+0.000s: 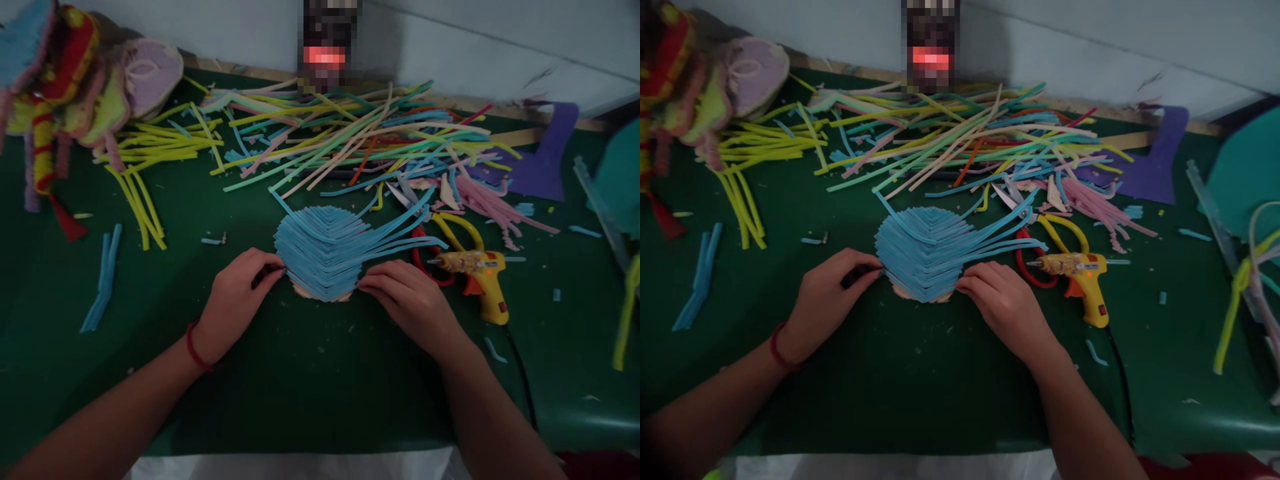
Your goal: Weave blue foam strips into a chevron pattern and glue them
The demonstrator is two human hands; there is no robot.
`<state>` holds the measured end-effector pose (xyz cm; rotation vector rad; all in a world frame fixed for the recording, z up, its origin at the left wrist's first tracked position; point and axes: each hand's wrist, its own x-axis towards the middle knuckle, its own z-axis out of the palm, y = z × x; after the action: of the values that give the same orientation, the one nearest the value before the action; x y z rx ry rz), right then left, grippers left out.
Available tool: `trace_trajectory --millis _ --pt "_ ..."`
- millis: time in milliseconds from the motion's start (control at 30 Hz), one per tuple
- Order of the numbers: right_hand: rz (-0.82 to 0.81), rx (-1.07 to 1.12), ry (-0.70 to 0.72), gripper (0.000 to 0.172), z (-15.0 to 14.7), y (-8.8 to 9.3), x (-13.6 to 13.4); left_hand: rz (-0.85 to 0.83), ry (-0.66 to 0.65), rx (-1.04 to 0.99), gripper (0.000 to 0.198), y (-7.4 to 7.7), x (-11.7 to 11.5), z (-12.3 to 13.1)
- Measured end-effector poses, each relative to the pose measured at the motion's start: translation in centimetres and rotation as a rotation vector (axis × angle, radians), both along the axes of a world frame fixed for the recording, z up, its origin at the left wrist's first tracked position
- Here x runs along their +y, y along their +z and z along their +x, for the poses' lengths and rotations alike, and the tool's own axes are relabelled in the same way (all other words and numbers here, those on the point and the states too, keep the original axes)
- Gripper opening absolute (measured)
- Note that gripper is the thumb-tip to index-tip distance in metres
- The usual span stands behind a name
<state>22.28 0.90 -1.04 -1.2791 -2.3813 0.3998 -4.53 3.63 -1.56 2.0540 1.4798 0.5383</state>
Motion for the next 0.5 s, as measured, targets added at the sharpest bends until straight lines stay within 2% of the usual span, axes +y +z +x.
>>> trace_trajectory --millis 67,167,300,400,500 --pt "-0.014 -0.001 -0.004 0.015 0.0 0.0 0.0 0.040 0.000 0.029 0.011 0.0 -0.1 0.0" --pt "-0.019 0.001 -0.008 0.015 0.0 0.0 -0.1 0.198 -0.031 0.125 0.018 0.4 -0.9 -0.1" --pt "-0.016 -0.007 -0.009 0.014 0.0 0.0 -0.2 0.362 -0.127 0.334 0.037 1.4 -3.8 0.6" --pt "-0.010 -0.016 -0.011 0.013 -0.1 0.0 -0.2 0.366 -0.179 0.438 0.052 1.4 -6.1 1.4" --pt "0.003 -0.012 -0.009 0.012 -0.1 0.0 -0.2 0.305 -0.194 0.515 0.064 0.7 -7.2 1.9"
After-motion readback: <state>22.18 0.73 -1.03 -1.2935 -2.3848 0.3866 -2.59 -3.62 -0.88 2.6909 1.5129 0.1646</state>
